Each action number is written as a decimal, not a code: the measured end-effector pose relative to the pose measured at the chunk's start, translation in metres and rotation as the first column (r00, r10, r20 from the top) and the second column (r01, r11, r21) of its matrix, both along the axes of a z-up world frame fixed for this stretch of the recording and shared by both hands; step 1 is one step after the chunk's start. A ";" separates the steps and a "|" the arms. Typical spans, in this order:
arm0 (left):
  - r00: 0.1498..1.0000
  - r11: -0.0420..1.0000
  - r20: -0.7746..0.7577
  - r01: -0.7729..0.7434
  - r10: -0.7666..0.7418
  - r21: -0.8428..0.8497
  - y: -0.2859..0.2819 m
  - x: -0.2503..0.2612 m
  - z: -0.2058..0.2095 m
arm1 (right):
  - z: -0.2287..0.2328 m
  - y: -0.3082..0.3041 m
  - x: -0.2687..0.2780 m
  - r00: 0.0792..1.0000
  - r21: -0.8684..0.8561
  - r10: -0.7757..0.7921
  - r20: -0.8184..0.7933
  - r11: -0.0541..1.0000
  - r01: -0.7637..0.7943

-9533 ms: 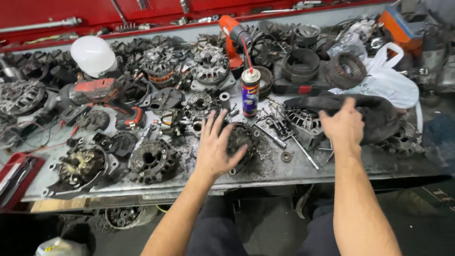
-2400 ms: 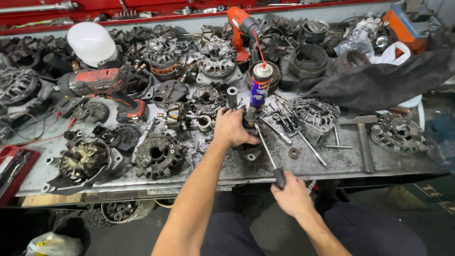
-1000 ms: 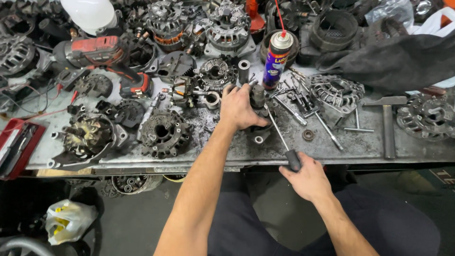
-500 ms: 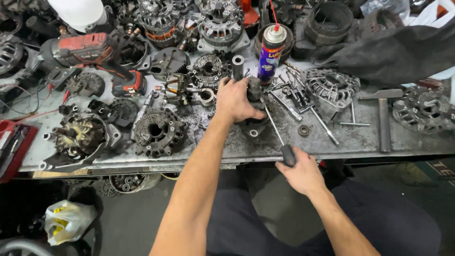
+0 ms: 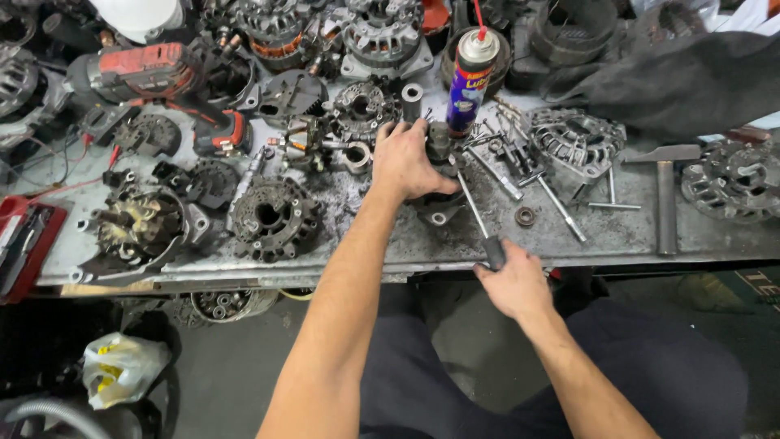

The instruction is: The person works on a disassembled alternator on a cluttered workbench. They use a hammer and a punch to tap a component, then wipe the part with a rag. Later, they use a screwdriver to pry at the assembly and spray it with a lubricant from a can.

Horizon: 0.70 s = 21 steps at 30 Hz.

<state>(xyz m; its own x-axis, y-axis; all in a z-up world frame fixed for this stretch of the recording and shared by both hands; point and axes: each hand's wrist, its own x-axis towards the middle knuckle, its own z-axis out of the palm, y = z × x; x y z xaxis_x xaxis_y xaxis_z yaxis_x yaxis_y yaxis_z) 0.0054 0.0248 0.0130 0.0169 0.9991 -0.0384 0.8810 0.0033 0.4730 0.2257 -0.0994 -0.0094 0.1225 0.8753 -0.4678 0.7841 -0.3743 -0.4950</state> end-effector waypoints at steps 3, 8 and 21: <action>0.999 1.000 -0.027 0.021 -0.021 0.008 0.006 0.001 -0.003 | -0.014 0.004 0.002 1.000 -0.013 -0.006 -0.001 1.000 0.006; 0.998 0.999 -0.054 0.035 -0.033 0.037 0.007 0.001 -0.002 | -0.028 -0.001 0.002 0.999 -0.005 -0.007 -0.040 1.000 0.007; 0.990 0.997 -0.121 0.075 -0.072 0.020 0.013 -0.001 -0.008 | -0.027 0.009 0.004 0.999 -0.009 -0.045 -0.014 0.999 0.045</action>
<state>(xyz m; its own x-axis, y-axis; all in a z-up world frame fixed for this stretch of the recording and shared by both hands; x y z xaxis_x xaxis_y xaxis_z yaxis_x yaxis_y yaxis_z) 0.0041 0.0382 0.0052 0.0868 0.9960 -0.0198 0.9290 -0.0737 0.3627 0.2293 -0.0905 -0.0363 0.1552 0.8650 -0.4771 0.7591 -0.4135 -0.5028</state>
